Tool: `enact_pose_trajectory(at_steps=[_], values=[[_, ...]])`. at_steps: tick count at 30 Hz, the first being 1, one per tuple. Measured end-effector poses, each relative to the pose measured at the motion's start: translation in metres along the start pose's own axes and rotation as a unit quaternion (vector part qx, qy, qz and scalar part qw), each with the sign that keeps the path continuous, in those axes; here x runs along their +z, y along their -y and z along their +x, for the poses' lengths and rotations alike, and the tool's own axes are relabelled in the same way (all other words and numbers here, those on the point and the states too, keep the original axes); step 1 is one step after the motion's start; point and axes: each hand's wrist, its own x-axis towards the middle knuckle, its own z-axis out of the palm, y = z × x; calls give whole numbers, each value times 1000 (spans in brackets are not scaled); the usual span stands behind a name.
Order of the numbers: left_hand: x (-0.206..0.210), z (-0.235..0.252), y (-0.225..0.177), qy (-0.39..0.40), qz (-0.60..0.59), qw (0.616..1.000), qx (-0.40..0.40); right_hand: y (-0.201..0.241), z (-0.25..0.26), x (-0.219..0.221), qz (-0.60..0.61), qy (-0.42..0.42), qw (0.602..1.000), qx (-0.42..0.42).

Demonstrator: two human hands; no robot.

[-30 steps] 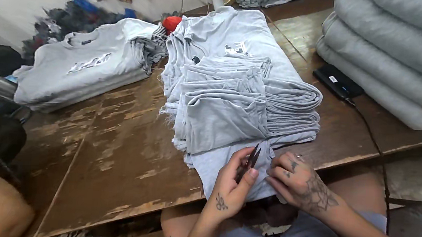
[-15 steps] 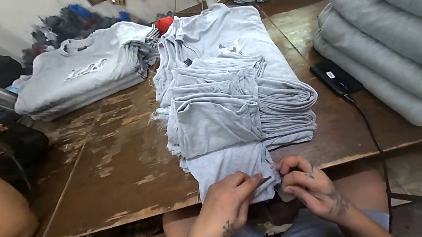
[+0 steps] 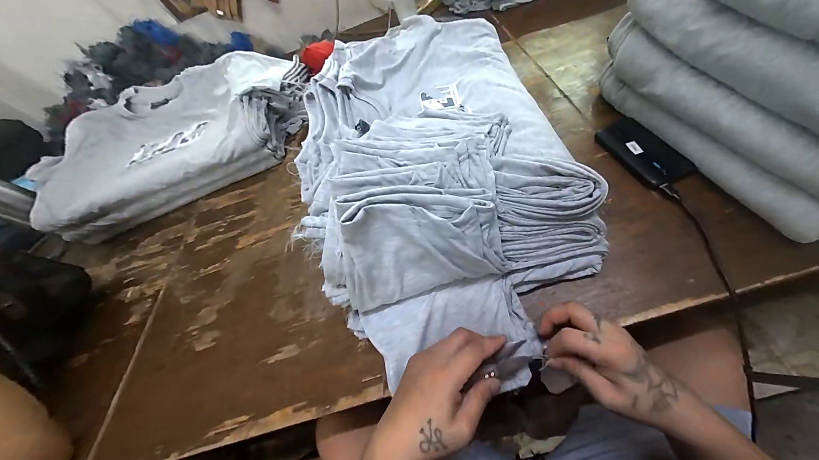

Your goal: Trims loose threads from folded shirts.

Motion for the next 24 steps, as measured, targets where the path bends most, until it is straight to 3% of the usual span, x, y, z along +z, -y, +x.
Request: enact_pose_trajectory(at_steps=[5, 9, 13, 15, 17, 20, 22, 24], values=[[1, 3, -4, -21, 49, 999, 9, -1, -5, 0, 108, 11, 994, -11], [-6, -11, -7, -5, 91, 995, -41, 5, -8, -10, 15, 21, 1000, 9], [-16, 1, -9, 20, 125, 992, 9, 20, 17, -5, -104, 35, 994, 11], [-24, 22, -14, 10, 73, 997, -2, 16, 31, 11, -80, 35, 996, -8], [-19, 41, -9, -50, -74, 994, -59, 6, 39, 24, 58, -9, 998, 7], [-2, 51, 7, -166, -305, 926, -148, -4, 39, 17, 281, -19, 957, 72], [1, 48, 9, -206, -337, 905, -155, -4, 34, 11, 285, -2, 956, 71], [3, 48, 6, -231, -341, 896, -167, 3, 33, 12, 163, -2, 986, 45]])
